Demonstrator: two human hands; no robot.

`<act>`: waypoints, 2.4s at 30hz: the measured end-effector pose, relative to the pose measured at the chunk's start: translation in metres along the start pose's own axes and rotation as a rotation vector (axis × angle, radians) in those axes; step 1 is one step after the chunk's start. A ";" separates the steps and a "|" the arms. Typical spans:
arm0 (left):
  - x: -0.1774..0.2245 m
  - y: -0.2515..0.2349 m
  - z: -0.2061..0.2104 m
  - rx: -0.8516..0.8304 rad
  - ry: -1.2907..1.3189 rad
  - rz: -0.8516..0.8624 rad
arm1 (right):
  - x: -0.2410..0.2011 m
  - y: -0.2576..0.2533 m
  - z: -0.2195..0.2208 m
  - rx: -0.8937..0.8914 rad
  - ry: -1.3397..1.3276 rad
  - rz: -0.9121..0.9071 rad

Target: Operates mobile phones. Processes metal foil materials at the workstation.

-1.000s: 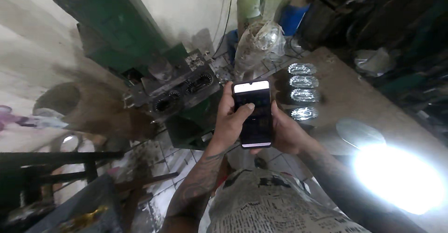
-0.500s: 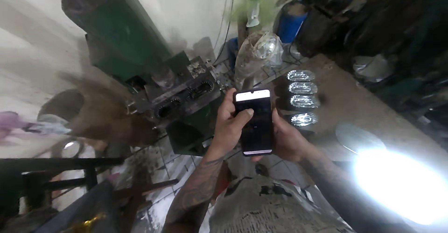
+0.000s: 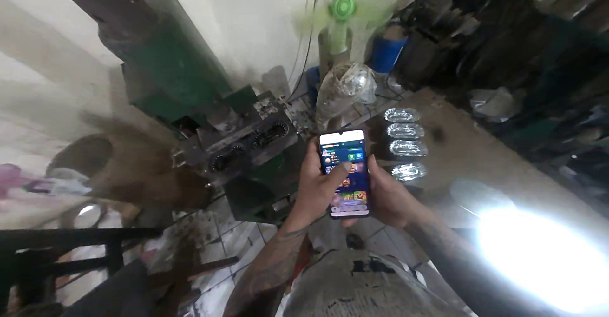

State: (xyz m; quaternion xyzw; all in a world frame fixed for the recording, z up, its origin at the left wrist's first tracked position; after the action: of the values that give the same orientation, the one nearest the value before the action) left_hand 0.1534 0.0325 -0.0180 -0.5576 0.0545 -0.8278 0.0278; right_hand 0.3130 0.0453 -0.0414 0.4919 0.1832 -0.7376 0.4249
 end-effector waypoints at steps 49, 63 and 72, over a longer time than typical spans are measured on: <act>-0.007 0.002 -0.025 -0.176 0.171 0.059 | 0.000 -0.007 0.000 -0.009 -0.001 0.003; -0.013 0.010 -0.028 -0.253 0.199 -0.057 | -0.006 -0.012 0.000 -0.001 0.000 0.012; -0.021 0.017 -0.023 -0.247 0.251 -0.084 | -0.005 -0.012 0.000 -0.018 -0.030 -0.001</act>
State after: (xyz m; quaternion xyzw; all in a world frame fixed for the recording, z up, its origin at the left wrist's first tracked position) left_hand 0.1400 0.0194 -0.0483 -0.4510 0.1353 -0.8784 -0.0824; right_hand 0.3040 0.0549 -0.0390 0.4769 0.1835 -0.7433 0.4317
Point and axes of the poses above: each hand's wrist, its own y-axis away from the middle knuckle, its own z-axis out of the palm, x = y × z, the point moved 3 cm from there along -y, towards the middle knuckle, and after that the axes turned 10 degrees about y, right-handed, at the moved point
